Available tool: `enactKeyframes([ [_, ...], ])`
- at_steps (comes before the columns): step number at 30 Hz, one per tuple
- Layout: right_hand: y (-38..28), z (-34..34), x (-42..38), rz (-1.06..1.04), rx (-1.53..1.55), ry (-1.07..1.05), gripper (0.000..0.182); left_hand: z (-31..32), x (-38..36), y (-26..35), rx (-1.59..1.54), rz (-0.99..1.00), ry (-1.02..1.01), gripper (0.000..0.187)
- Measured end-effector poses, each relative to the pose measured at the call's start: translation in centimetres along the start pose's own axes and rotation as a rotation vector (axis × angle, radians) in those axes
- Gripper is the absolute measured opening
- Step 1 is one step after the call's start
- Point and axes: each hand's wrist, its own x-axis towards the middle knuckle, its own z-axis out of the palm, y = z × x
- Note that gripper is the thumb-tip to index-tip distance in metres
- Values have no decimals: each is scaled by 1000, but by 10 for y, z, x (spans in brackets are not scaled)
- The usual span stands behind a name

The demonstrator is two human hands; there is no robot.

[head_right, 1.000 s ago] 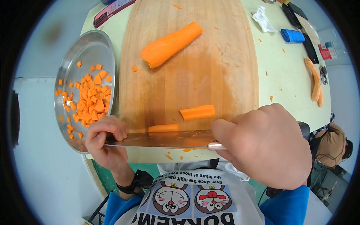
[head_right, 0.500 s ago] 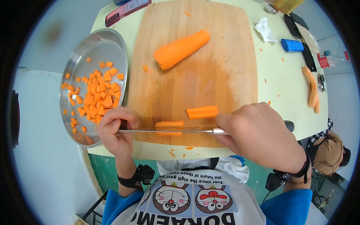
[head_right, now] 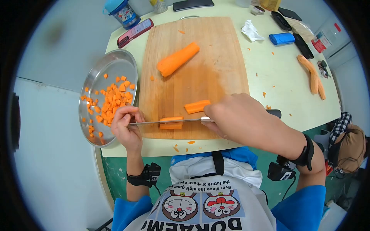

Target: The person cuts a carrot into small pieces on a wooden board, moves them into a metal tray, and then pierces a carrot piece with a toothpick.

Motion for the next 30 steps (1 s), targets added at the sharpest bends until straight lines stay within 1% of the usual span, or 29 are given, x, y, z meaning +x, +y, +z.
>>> enactKeyframes([
  [2,-2,0,-1,-19,-20,3,26,-3,-2,-4,-1,7,-21,23],
  [4,-6,2,-3,-23,-60,2,27,-6,-5,-10,-94,68,-49,23],
  [5,-7,1,-2,-25,-58,8,27,-6,-5,-10,-90,71,-52,23],
  [7,-5,-4,2,12,-53,-40,24,-3,0,-9,-77,-2,1,24],
  [8,-3,-4,2,9,-56,-30,24,-1,3,-7,-96,-21,1,24],
  [11,1,-6,1,-11,-5,-6,22,-3,6,-10,-170,-11,-46,26],
  [13,-1,-9,-1,56,46,-103,22,-1,7,-2,-110,-29,-42,27],
  [15,2,-11,-4,22,53,-39,22,7,12,8,-45,-35,-39,28],
  [17,1,-18,-6,-7,65,18,22,18,13,13,148,454,500,33],
  [18,-1,-25,-8,34,87,3,22,14,11,18,150,454,490,33],
  [20,-4,-34,-14,77,110,-15,22,-1,-4,29,271,713,602,35],
  [21,-3,-37,-17,71,145,35,21,-5,-15,32,273,714,600,35],
  [22,-1,-39,-18,63,179,85,20,-10,-26,36,346,686,386,30],
  [23,0,-40,-20,58,180,84,20,-11,-31,37,417,652,175,27],
  [24,1,-40,-23,97,200,127,21,-10,-33,35,422,651,178,27],
  [25,2,-38,-26,138,221,169,21,-8,-37,31,483,509,65,25],
  [26,3,-34,-29,135,222,167,21,-6,-39,28,538,366,-47,24],
  [27,3,-29,-31,99,157,208,19,-4,-40,29,539,369,-46,24],
  [28,4,-24,-34,68,93,251,18,-3,-41,30,402,436,62,21],
  [29,6,-16,-36,74,93,253,18,-2,-42,31,262,497,167,18],
  [30,8,-6,-37,-3,-68,355,17,-3,-39,37,256,497,163,18],
])
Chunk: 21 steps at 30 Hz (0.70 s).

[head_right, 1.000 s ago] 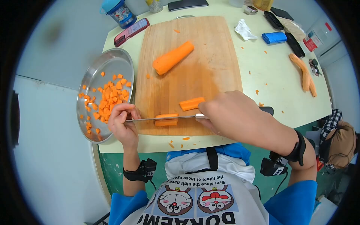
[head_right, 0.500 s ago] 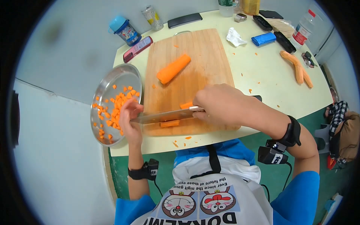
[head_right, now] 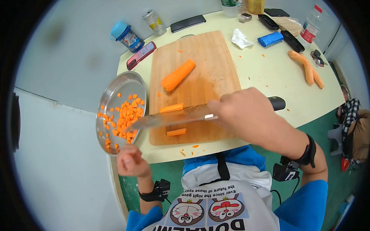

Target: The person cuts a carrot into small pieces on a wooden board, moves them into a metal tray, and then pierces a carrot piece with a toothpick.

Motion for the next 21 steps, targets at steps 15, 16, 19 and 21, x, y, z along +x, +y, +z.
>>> enactKeyframes([
  [15,8,19,-12,-441,-434,425,32,18,98,11,310,-328,-946,9],
  [16,6,18,-13,-444,-422,418,32,22,95,13,311,-296,-973,11],
  [19,5,16,-14,-460,-410,401,32,26,91,6,306,-236,-1062,13],
  [21,6,16,-15,-472,-411,393,32,27,87,0,302,-204,-1124,14],
])
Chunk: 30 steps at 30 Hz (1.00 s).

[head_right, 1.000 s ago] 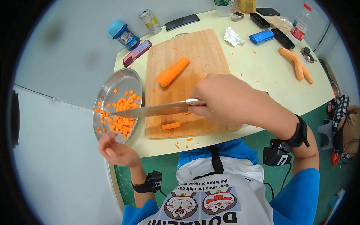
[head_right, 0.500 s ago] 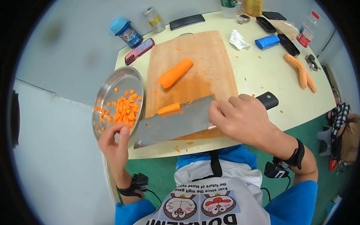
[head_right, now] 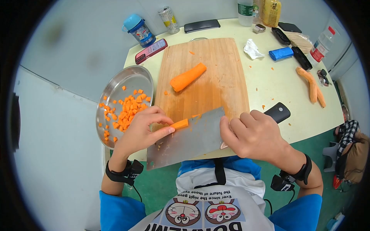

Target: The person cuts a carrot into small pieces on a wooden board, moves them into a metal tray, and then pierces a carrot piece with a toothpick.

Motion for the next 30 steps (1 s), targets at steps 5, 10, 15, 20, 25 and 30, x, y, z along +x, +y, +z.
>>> enactKeyframes([
  [5,0,-2,-4,-12,-27,-37,32,-7,2,-5,-286,-241,-63,15],
  [10,4,-11,-19,87,63,-88,25,-2,-3,-41,-514,-436,-42,17],
  [15,13,-25,-45,449,328,-141,26,13,-7,-45,-422,-467,-40,18],
  [20,7,-29,-54,743,447,-46,29,42,3,-31,-128,-257,21,22],
  [25,2,-25,-60,901,482,-46,19,42,5,-23,-5,-367,-20,18],
  [30,-1,-23,-59,948,455,-94,17,40,-7,-21,101,-13,195,29],
])
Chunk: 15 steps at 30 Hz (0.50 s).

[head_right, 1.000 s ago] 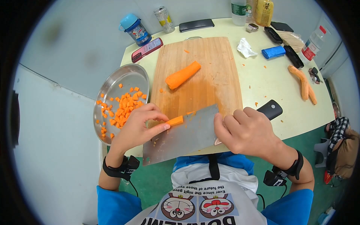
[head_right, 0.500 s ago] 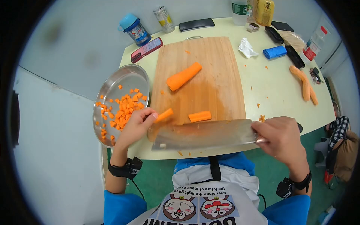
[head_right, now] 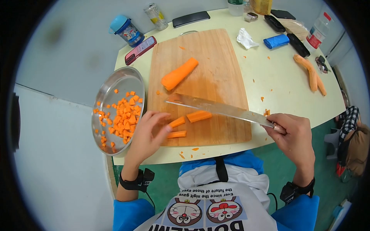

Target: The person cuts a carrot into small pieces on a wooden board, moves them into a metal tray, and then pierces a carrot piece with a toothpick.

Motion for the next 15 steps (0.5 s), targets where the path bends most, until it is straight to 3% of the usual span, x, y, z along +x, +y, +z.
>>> enactKeyframes([
  [4,-1,2,1,70,-11,-24,17,10,-7,2,66,50,-33,33],
  [10,0,6,-2,55,-18,9,18,31,-14,1,23,-123,75,30],
  [12,-1,6,0,63,-9,4,18,35,-15,2,14,-302,173,27],
  [15,0,10,0,61,-10,-5,19,38,-16,2,76,-298,201,30],
])
